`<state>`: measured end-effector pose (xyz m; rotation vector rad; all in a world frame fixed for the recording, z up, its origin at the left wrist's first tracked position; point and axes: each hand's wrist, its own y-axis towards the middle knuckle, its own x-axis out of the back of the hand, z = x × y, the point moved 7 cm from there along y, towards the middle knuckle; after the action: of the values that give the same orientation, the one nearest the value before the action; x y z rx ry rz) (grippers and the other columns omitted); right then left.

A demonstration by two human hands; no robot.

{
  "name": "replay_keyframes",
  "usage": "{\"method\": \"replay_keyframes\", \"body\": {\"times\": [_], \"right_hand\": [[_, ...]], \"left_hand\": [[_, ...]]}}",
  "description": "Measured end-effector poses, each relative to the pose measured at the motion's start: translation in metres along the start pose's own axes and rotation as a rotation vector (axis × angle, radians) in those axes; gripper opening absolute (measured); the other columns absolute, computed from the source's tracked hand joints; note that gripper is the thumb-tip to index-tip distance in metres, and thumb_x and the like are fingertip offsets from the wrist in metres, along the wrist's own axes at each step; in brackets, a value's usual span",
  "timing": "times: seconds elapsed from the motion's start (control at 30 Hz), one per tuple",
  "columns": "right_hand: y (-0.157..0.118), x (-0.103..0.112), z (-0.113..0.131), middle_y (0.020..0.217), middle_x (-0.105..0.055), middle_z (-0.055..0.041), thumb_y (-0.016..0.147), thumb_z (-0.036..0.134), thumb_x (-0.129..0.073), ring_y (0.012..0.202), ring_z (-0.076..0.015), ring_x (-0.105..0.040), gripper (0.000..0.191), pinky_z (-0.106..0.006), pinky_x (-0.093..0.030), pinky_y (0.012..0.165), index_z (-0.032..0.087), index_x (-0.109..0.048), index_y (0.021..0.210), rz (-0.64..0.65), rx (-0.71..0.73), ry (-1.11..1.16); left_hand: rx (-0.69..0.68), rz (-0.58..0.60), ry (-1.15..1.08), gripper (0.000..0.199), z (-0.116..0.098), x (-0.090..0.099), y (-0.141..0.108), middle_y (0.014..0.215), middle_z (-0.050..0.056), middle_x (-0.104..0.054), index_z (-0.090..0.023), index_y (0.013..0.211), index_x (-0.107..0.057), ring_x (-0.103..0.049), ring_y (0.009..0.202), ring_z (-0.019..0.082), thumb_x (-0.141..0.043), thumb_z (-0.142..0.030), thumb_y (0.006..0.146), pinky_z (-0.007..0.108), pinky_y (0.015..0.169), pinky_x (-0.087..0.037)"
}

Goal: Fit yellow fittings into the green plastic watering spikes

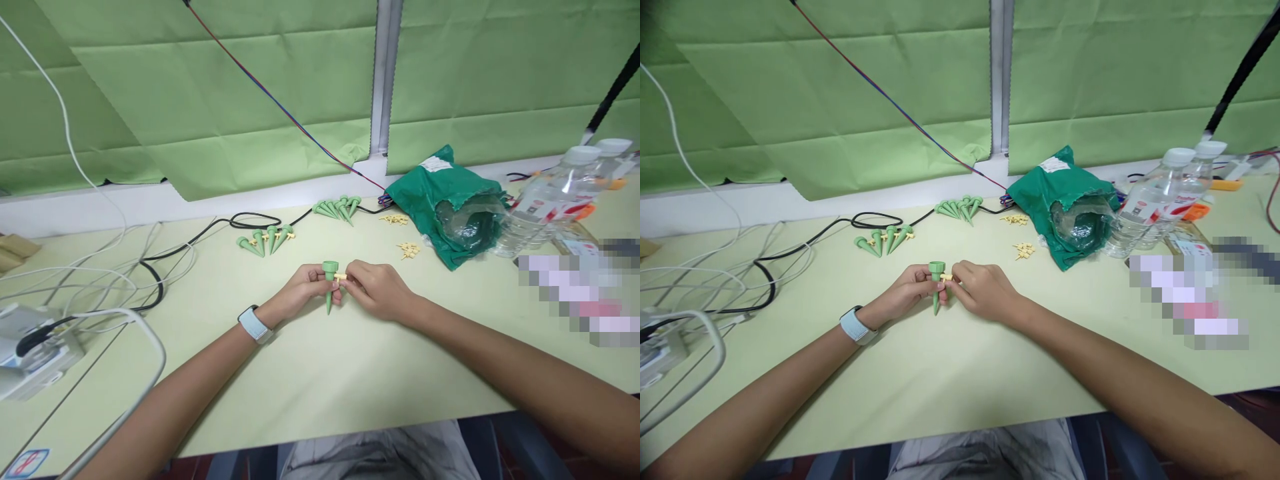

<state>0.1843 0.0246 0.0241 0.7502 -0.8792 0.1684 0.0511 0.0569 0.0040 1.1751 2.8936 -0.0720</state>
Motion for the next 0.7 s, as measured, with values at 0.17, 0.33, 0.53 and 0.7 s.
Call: {"method": "replay_keyframes", "body": {"times": [0.17,0.33,0.53,0.7], "right_hand": [[-0.001,0.000,0.005,0.083,-0.062,-0.0052,0.103,0.030,-0.040,0.068,-0.0152,-0.052,0.027,-0.028,-0.032,0.062,0.018,-0.057,0.086,0.023,0.060,-0.009],[0.000,-0.018,-0.010,0.060,-0.053,0.0021,0.100,0.036,-0.044,0.054,-0.0122,-0.050,0.036,-0.026,-0.037,0.056,0.020,-0.050,0.069,0.077,-0.324,0.608],[-0.004,-0.033,-0.012,0.059,-0.050,0.0026,0.099,0.043,-0.041,0.043,-0.0117,-0.048,0.036,-0.026,-0.035,0.046,0.020,-0.048,0.071,0.151,-0.506,0.848],[0.000,-0.004,0.009,0.091,-0.065,-0.0093,0.102,0.036,-0.041,0.069,-0.0161,-0.056,0.027,-0.027,-0.033,0.059,0.016,-0.058,0.095,0.007,-0.041,0.017]], "left_hand": [[-0.001,0.047,0.034,0.018,-0.002,-0.001,-0.002,0.080,0.010,-0.071,-0.011,0.095,-0.068,-0.067,0.076,0.020,-0.070,-0.028,0.089,0.033,0.075,-0.051],[-0.034,0.030,0.073,0.017,-0.004,0.000,-0.002,0.080,0.010,-0.071,-0.011,0.096,-0.068,-0.066,0.076,0.020,-0.068,-0.028,0.090,0.031,0.071,-0.050],[-0.011,0.031,0.038,0.018,-0.002,0.000,-0.001,0.080,0.009,-0.070,-0.011,0.098,-0.071,-0.066,0.075,0.019,-0.070,-0.025,0.088,0.032,0.073,-0.050],[0.015,0.034,-0.040,0.015,-0.001,0.001,0.000,0.079,0.010,-0.071,-0.010,0.092,-0.070,-0.067,0.073,0.021,-0.070,-0.024,0.087,0.034,0.072,-0.052]]}}
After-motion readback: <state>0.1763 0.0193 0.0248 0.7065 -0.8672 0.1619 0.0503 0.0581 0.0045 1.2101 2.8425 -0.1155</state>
